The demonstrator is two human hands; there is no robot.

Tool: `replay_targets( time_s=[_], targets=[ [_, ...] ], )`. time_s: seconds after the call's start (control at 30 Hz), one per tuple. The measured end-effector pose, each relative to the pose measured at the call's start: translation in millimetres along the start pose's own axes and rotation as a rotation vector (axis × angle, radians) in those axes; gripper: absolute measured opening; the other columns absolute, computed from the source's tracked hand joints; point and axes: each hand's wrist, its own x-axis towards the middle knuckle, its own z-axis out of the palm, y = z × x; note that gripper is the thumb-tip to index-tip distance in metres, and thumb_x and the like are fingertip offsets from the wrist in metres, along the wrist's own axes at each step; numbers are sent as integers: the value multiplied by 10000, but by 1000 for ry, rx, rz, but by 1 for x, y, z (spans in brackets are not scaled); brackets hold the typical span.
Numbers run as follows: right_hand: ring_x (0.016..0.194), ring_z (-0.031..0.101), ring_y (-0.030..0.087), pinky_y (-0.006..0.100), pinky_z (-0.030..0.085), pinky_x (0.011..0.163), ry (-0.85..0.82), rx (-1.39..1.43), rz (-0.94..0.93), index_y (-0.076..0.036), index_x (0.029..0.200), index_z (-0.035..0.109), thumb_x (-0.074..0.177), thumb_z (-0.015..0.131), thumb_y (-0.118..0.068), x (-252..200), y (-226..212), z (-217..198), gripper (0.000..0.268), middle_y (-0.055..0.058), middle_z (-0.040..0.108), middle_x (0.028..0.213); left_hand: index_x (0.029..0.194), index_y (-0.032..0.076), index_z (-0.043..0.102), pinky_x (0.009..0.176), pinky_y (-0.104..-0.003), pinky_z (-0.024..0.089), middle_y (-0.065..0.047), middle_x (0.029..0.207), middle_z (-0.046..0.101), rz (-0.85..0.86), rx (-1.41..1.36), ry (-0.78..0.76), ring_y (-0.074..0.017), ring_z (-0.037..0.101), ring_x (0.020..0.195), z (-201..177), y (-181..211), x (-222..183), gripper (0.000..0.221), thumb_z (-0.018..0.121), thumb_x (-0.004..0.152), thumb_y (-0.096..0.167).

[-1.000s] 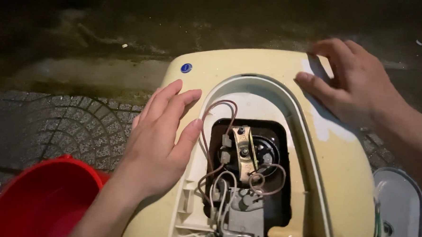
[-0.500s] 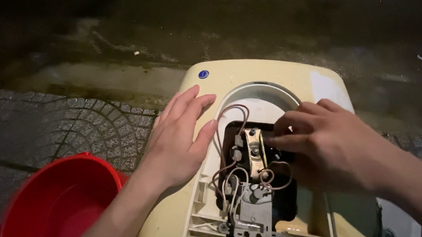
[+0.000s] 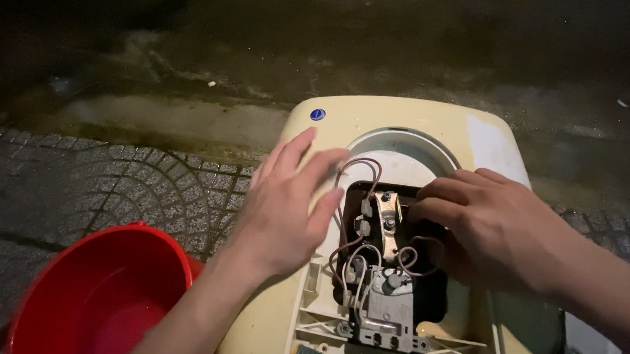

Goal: Final assembly and wiring of a water heater unit performed on an outdoor sidewalk.

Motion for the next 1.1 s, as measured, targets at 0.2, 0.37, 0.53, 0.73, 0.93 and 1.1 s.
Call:
replay_targets(
  time_s=[0.2,0.37,0.53,0.73,0.93,1.1],
  targets=[
    [838,700,266,475,558,779,67,169,129,-189,1188,750,672,831,-378,-1,0,8,555,52,731,983,1078,295,777,1154,-733,188,-123,1510,546,390,-21,49,-456,369,1432,1,0,-3,233,656,879,302],
    [854,676,226,415,492,640,116,147,52,-214,1026,773,676,813,-328,0,-3,9,370,36,693,1019,1126,210,788,1114,-706,280,-178,1491,539,523,117,-3,-544,424,1359,1,4,-3,320,611,942,403],
    [861,713,189,388,474,638,163,213,46,-219,911,772,707,757,-234,3,-6,8,205,-14,742,1044,1171,177,766,1107,-668,317,-182,1461,562,548,154,34,-513,464,1334,6,4,-2,365,660,929,429],
    [764,689,204,379,481,682,149,288,70,-206,862,750,694,764,-184,4,-7,9,169,-10,712,1011,1298,156,665,1134,-660,238,-221,1522,474,515,258,-71,-512,358,1406,9,6,3,487,564,973,503],
    [792,717,209,360,566,714,155,334,89,-188,892,788,727,820,-246,2,-6,6,178,18,716,982,1376,311,664,1114,-650,214,-119,1499,519,338,255,-286,-381,331,1421,-14,19,22,534,563,927,581],
    [673,744,110,244,612,593,206,370,103,-176,817,822,775,828,-218,1,-13,1,60,-16,727,857,1368,352,679,1075,-492,425,-6,1308,650,89,401,-570,-256,476,1261,-31,68,35,553,748,861,561]
  ],
)
